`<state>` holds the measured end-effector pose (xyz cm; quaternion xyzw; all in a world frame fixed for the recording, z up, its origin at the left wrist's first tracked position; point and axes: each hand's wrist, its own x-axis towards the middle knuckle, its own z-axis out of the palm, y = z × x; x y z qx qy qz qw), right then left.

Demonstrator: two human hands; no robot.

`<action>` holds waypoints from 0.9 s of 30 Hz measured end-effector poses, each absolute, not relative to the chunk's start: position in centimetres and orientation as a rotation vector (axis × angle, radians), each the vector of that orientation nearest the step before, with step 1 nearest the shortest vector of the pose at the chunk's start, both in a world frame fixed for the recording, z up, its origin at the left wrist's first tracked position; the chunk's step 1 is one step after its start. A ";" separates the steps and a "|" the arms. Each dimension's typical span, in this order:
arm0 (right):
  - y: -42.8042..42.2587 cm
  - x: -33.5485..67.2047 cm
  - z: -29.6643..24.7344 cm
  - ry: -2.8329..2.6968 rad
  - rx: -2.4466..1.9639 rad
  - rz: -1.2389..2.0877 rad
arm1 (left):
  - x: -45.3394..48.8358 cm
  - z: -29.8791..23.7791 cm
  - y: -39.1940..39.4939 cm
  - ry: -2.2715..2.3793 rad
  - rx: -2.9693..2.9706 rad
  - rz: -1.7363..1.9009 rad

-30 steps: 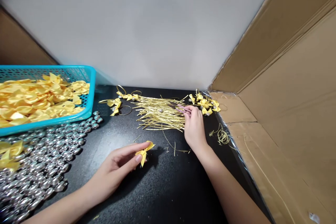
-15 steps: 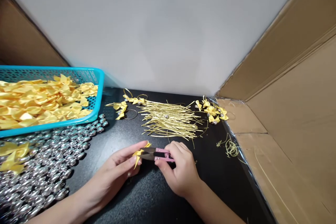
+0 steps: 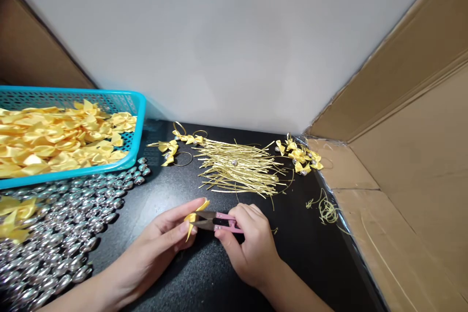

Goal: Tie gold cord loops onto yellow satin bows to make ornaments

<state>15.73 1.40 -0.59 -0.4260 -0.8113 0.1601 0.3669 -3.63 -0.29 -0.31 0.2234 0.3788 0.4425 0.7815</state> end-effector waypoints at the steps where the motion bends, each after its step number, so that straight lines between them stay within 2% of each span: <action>1: 1.4 15.7 -0.5 -2.085 -1.090 0.402 | -3.6 -0.3 -0.3 0.822 0.485 0.953; 22: 1.3 15.4 0.1 -2.052 -1.092 0.194 | -3.7 -0.7 -0.4 0.903 0.571 0.951; 27: 1.2 15.7 -0.1 -1.997 -1.098 0.238 | -3.6 -0.9 -0.3 0.884 0.600 0.948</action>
